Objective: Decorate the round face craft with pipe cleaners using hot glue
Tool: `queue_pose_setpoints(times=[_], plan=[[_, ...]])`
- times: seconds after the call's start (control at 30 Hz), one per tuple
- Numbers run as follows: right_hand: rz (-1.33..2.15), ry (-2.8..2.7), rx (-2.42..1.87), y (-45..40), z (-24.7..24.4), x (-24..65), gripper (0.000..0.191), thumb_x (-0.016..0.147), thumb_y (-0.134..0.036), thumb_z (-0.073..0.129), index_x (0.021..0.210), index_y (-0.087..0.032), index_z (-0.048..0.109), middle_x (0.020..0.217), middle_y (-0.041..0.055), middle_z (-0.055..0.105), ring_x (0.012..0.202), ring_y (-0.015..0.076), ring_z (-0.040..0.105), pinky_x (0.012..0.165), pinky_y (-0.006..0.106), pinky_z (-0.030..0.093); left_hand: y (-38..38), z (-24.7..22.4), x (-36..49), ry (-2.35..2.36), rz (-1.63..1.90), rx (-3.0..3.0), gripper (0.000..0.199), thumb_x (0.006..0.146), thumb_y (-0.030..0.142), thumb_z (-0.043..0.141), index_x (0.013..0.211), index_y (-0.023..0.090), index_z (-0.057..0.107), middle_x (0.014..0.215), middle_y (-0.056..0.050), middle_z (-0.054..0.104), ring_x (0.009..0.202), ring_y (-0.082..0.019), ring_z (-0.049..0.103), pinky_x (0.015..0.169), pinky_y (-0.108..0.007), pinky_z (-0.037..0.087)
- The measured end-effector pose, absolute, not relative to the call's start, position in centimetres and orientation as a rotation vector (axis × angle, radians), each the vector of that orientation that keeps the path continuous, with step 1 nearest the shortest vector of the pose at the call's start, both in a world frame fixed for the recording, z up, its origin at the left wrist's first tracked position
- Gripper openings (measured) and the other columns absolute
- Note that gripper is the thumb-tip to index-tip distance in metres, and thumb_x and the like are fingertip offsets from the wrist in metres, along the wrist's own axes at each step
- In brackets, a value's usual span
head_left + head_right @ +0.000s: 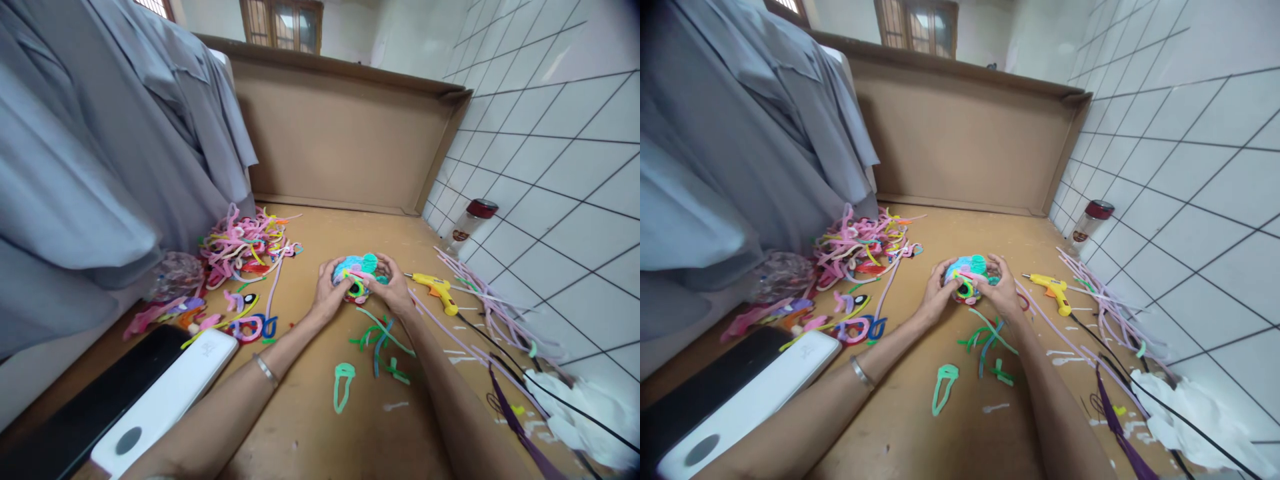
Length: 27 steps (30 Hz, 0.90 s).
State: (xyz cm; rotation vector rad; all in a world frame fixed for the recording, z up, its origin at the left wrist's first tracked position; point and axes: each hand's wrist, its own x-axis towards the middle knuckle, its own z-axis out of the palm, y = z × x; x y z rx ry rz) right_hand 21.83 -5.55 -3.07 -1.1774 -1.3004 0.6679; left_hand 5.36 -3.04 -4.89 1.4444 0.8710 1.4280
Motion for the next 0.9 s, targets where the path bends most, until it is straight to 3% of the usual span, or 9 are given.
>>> queue_pose_setpoints(times=[0.6,0.9], plan=[[0.64,-1.281,-1.224,-6.1,-2.8,20.5,0.074,0.062,-0.049,0.078,0.124,-0.021,0.05,0.123,0.0122,0.06,0.113,0.0283,0.057,0.098,0.045,0.047,-2.9,-5.1,6.0,0.918,1.433,1.304,0.05,0.064,0.024,0.068,0.114,0.021,0.062,0.117,-0.007,0.056,0.113,-0.024,0.055,0.103,-0.039,0.043],[0.584,-1.234,-1.307,-5.9,-2.7,20.0,0.077,0.055,-0.046,0.079,0.123,-0.021,0.051,0.121,0.0117,0.059,0.11,0.0283,0.057,0.096,0.045,0.048,-3.3,-5.1,5.8,0.853,1.428,1.296,0.049,0.064,0.024,0.065,0.113,0.021,0.062,0.12,-0.007,0.055,0.117,-0.026,0.053,0.105,-0.04,0.041]])
